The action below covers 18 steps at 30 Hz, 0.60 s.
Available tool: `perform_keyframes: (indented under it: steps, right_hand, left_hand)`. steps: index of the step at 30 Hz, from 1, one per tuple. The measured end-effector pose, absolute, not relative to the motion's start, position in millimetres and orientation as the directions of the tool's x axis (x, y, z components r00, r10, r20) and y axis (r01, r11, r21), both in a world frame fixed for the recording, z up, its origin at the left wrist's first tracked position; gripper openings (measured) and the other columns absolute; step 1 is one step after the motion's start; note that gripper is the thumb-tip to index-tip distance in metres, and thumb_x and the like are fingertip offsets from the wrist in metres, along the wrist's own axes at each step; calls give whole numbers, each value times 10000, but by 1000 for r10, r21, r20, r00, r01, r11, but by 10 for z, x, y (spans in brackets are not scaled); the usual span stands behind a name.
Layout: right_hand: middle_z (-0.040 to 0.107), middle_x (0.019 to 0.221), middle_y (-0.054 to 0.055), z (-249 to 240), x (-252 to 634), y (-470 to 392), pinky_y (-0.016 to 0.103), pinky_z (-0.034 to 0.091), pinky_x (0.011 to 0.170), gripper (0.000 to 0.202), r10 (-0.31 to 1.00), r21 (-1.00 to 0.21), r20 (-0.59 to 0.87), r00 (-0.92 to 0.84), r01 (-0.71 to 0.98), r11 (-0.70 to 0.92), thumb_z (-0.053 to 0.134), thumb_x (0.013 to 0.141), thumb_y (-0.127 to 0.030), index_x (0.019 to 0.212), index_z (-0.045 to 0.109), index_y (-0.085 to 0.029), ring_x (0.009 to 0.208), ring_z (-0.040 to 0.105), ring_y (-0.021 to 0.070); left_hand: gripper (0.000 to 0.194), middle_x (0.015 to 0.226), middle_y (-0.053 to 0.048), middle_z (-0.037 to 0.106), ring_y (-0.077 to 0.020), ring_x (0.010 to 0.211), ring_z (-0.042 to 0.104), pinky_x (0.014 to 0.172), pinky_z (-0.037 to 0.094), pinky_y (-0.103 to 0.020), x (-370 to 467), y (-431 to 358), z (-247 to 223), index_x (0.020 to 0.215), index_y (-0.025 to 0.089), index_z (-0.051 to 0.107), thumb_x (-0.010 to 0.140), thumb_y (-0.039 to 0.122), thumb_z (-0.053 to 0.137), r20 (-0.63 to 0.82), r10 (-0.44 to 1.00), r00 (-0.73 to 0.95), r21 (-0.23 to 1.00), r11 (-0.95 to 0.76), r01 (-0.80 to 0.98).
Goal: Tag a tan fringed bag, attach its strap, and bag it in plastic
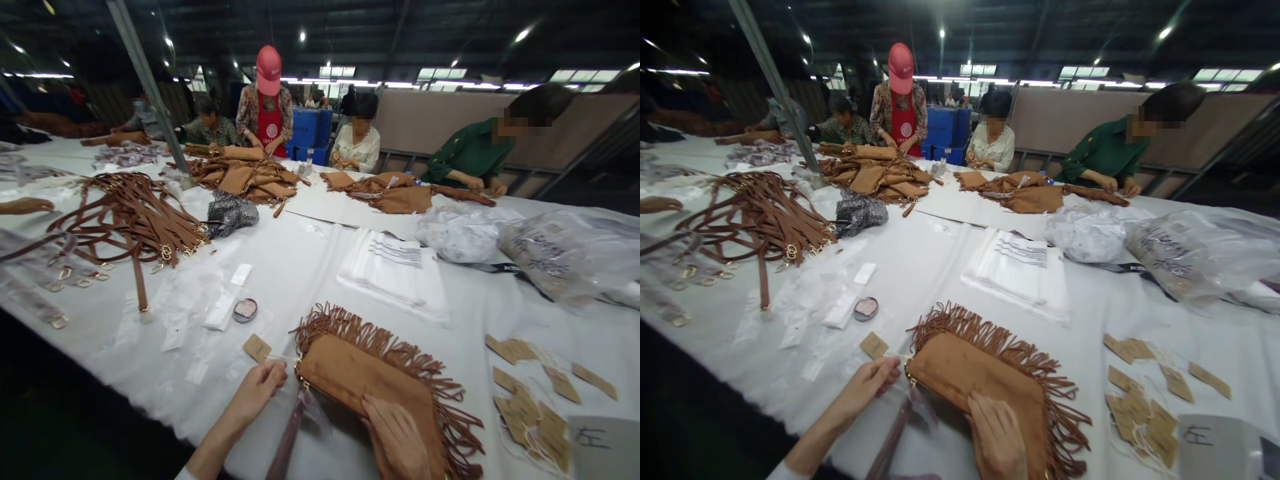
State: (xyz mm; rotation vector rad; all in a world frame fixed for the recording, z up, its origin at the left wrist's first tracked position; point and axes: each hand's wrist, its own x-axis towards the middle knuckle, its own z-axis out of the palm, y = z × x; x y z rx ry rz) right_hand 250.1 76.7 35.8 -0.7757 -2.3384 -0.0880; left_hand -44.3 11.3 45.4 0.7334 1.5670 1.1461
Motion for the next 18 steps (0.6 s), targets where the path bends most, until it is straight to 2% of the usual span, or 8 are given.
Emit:
perform_keyframes:
  steps: [4, 6, 10, 12, 15, 17, 18]
  right_hand:
    - [733, 1034, 59, 322, 2499, 733, 379, 492, 845, 435, 504, -159, 640, -580, 541, 826, 578, 852, -169, 1276, 556, -264, 908, 689, 217]
    - [733, 1033, 57, 320, 2487, 695, 380, 490, 847, 436, 520, -184, 647, -557, 548, 816, 580, 851, -154, 1272, 557, -265, 911, 686, 216]
    - [739, 1002, 63, 441, 2424, 590, 374, 497, 821, 348, 601, -276, 591, -538, 565, 777, 574, 856, -142, 1188, 605, -241, 904, 678, 205]
    - [739, 984, 70, 522, 2379, 556, 373, 504, 801, 277, 641, -307, 547, -538, 584, 752, 565, 864, -153, 1125, 627, -225, 886, 674, 202]
    - [730, 1004, 79, 577, 2390, 486, 391, 512, 795, 202, 696, -317, 496, -519, 637, 702, 577, 859, -176, 1042, 651, -218, 881, 667, 214]
    - [723, 1026, 85, 549, 2510, 354, 402, 514, 820, 195, 748, -367, 484, -453, 672, 644, 617, 837, -215, 1026, 663, -227, 917, 660, 229]
    - [724, 1015, 86, 517, 2609, 256, 395, 517, 825, 198, 788, -427, 479, -386, 683, 594, 629, 830, -236, 1024, 671, -232, 921, 660, 230]
  left_hand:
    - [458, 751, -58, 678, -206, 757, 589, 644, 441, -269, -229, 146, 518, 870, 164, 700, 789, 599, 583, -392, 912, -121, 895, 348, -277]
    - [451, 747, -54, 682, -199, 747, 599, 639, 458, -267, -77, 164, 542, 920, 175, 690, 783, 595, 600, -403, 915, -27, 840, 358, -407]
    - [470, 784, -44, 697, -182, 724, 640, 640, 503, -266, 135, 171, 534, 991, 195, 653, 754, 600, 640, -492, 870, -31, 717, 384, -582]
    - [457, 689, -37, 681, -182, 645, 648, 564, 508, -259, 149, 175, 497, 942, 186, 649, 749, 600, 645, -596, 802, -17, 656, 475, -587]
    - [430, 590, -60, 661, -210, 593, 665, 409, 454, -226, 116, 192, 432, 854, 153, 641, 752, 571, 658, -723, 683, 105, 570, 675, -469]
    - [396, 699, -97, 710, -232, 638, 692, 431, 497, -236, 121, 180, 397, 922, 140, 627, 738, 477, 719, -772, 621, 137, 519, 740, -429]
    - [400, 786, -111, 729, -239, 677, 704, 496, 544, -259, 139, 166, 379, 992, 141, 608, 725, 401, 753, -785, 605, 131, 493, 739, -459]
